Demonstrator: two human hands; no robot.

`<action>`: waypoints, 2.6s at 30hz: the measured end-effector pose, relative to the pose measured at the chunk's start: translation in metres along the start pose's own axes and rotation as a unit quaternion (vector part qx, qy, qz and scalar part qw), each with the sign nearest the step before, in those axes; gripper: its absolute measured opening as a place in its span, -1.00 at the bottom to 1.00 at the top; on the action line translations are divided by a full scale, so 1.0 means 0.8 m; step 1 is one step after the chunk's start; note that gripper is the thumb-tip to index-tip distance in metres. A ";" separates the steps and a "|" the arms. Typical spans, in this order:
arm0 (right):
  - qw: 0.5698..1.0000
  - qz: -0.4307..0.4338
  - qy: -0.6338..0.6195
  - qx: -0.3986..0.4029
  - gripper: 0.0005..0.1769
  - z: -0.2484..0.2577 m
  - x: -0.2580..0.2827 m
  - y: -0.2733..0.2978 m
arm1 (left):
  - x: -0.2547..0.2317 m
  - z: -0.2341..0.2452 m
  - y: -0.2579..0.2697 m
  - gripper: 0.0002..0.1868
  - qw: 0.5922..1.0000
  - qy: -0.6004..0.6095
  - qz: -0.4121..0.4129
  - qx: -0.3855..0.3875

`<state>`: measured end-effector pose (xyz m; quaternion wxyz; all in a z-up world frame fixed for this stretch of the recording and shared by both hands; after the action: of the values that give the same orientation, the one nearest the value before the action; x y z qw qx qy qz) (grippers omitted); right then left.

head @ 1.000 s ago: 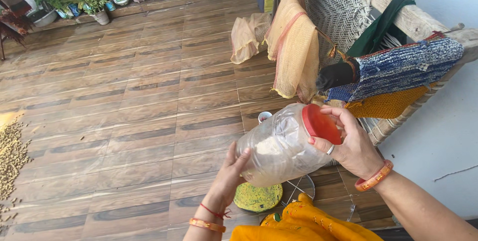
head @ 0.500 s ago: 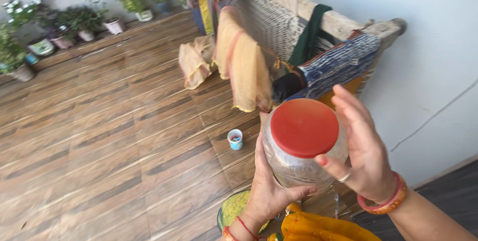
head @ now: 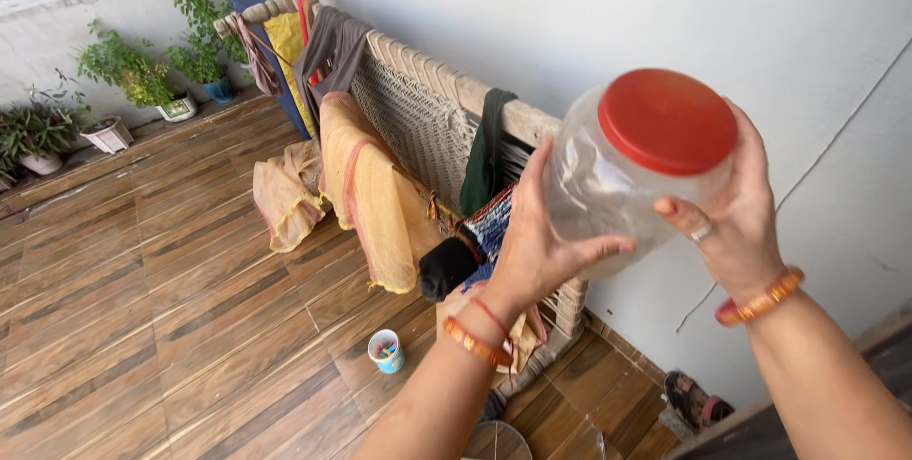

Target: The person moves from an indoor area to a balcony, picks up a plastic jar and a metal sieve, then places them on a hanging rack. They then pick up a small cup containing clothespins and a yellow lid, placing them on the floor. Finally, they pick up a red plastic basin and place it on a sack on the floor.

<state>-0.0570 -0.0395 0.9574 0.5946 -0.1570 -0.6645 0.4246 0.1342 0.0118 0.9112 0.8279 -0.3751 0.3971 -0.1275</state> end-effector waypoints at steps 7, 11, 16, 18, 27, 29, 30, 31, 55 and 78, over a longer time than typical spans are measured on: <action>0.992 0.002 0.117 -0.045 0.43 0.054 -0.142 -0.133 | 0.102 -0.084 -0.147 0.43 1.000 -0.007 -0.012 0.021; 0.982 -0.055 0.171 -0.050 0.55 0.068 -0.223 -0.134 | 0.150 -0.136 -0.153 0.53 0.991 -0.052 0.086 0.090; 0.979 -0.110 0.159 -0.068 0.60 0.081 -0.283 -0.098 | 0.182 -0.175 -0.156 0.57 0.986 -0.042 0.152 0.062; 0.965 -0.170 0.189 -0.060 0.56 0.084 -0.309 -0.092 | 0.195 -0.184 -0.160 0.53 0.984 -0.038 0.167 0.047; 0.972 -0.146 0.172 -0.068 0.71 0.102 -0.346 -0.083 | 0.218 -0.203 -0.167 0.62 0.973 -0.052 0.213 0.078; 0.969 -0.154 0.178 -0.075 0.73 0.106 -0.348 -0.078 | 0.214 -0.202 -0.168 0.65 0.974 -0.055 0.207 0.071; 0.969 -0.156 0.178 -0.078 0.73 0.108 -0.347 -0.076 | 0.211 -0.202 -0.167 0.66 0.975 -0.056 0.205 0.067; 0.968 -0.158 0.177 -0.080 0.73 0.109 -0.346 -0.074 | 0.209 -0.202 -0.167 0.67 0.974 -0.059 0.208 0.070; 0.971 -0.156 0.140 -0.113 0.62 0.100 -0.308 -0.059 | 0.166 -0.189 -0.148 0.55 0.979 -0.107 0.157 0.071; 0.959 -0.182 0.139 -0.165 0.44 0.110 -0.109 0.146 | 0.021 -0.172 0.014 0.22 0.988 0.093 0.072 0.101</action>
<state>-0.1519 -0.0661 0.8179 0.7140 -0.1866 -0.6538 0.1670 0.0402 -0.0606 0.8381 0.8280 -0.2461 0.4837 -0.1412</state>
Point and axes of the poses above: each hand's wrist, its own y-axis away from the middle knuckle, its own z-axis out of the back of the hand, x = y × z, the point moved 6 cm from there along -y, towards the middle knuckle, and after that the axes turned 11 degrees about -y, right-handed, at the moved point
